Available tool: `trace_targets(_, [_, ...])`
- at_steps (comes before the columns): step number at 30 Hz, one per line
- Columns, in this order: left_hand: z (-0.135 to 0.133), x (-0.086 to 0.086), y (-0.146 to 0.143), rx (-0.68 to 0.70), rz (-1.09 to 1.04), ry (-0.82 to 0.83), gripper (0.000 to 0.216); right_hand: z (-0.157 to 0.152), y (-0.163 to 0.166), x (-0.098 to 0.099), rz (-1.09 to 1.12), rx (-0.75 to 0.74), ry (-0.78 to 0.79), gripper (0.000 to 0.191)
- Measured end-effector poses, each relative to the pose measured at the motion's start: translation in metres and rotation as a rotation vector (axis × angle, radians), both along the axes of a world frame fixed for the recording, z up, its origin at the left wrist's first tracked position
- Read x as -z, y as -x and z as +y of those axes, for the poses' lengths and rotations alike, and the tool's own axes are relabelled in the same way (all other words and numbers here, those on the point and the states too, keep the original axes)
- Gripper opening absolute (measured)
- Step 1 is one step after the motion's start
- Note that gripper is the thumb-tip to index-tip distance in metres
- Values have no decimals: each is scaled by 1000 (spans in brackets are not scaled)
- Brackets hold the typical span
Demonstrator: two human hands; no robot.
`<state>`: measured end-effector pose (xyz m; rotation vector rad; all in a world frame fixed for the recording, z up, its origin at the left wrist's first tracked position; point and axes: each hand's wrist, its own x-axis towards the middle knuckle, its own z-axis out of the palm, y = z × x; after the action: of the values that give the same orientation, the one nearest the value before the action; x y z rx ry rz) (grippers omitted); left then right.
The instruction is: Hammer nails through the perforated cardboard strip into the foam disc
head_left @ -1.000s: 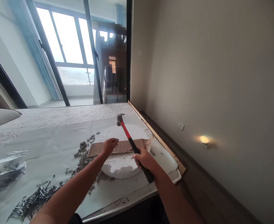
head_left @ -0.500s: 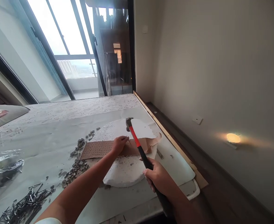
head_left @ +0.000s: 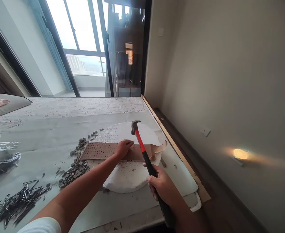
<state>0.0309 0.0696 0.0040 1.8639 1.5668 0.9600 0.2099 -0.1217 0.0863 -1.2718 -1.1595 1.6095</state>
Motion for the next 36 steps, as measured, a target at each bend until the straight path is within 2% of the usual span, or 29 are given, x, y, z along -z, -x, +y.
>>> trace_targets(7, [1,6,-4,-27,142,-32,29,4,-3,12,-41,9,45,49])
trace_targets(14, [0,13,-4,-20,124,-84,28,-3,1,4,-85,36,-41,49])
trace_targets(20, [-3,11,-5,-55,202,-76,32,1,12,7,-91,11,28,43])
trace_targets(25, [-6,10,-5,-23,145,-92,27,-3,12,1,-90,26,-35,51])
trace_targets(28, [-7,10,-5,-30,142,-91,29,-4,13,2,-75,2,-7,54])
trace_targets(31, [-7,10,-5,-45,165,-81,30,-6,12,4,-124,-6,27,56])
trace_targets(36, [-6,11,-6,-20,162,-103,29,-8,13,0,-151,23,-26,54])
